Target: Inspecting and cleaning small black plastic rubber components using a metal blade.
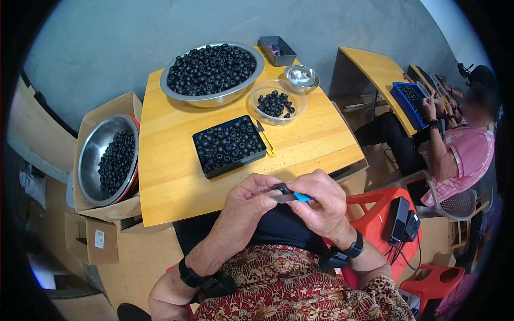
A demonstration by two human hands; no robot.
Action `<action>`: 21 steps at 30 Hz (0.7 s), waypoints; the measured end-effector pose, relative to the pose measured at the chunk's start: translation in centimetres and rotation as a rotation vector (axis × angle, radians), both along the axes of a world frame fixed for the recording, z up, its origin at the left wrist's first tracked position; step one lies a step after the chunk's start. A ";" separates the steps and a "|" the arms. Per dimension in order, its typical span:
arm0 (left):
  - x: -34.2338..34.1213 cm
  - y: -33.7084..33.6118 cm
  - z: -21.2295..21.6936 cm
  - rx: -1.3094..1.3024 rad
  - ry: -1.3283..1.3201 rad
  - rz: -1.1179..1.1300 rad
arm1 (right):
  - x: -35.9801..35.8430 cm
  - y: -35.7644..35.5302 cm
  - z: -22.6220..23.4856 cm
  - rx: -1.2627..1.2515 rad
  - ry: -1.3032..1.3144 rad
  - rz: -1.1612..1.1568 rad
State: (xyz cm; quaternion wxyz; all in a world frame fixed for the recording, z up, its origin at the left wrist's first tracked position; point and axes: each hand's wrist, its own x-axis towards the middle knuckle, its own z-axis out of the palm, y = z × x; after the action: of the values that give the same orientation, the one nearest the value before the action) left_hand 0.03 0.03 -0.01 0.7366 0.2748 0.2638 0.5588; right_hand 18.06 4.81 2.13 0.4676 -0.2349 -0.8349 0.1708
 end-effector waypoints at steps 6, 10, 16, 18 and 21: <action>0.8 -0.1 0.8 -0.024 -0.046 0.030 | 0.3 0.0 0.0 -0.005 0.024 -0.008; 0.6 -0.1 0.8 -0.039 0.020 0.034 | 0.4 -0.1 0.0 0.042 -0.022 -0.017; 0.5 -0.1 0.5 -0.105 -0.012 0.039 | 0.2 -0.1 0.2 0.175 -0.099 -0.032; 0.5 -0.1 0.5 -0.103 -0.005 0.041 | 0.2 -0.1 0.3 0.200 -0.105 -0.038; 0.7 0.0 0.7 -0.103 -0.005 0.037 | 0.3 -0.4 0.2 0.240 -0.128 -0.053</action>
State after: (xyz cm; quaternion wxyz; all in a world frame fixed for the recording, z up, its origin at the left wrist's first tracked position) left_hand 0.69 -0.02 0.68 0.7401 0.2301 0.2954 0.5586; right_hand 18.36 4.44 2.33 0.4426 -0.2095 -0.8709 0.0420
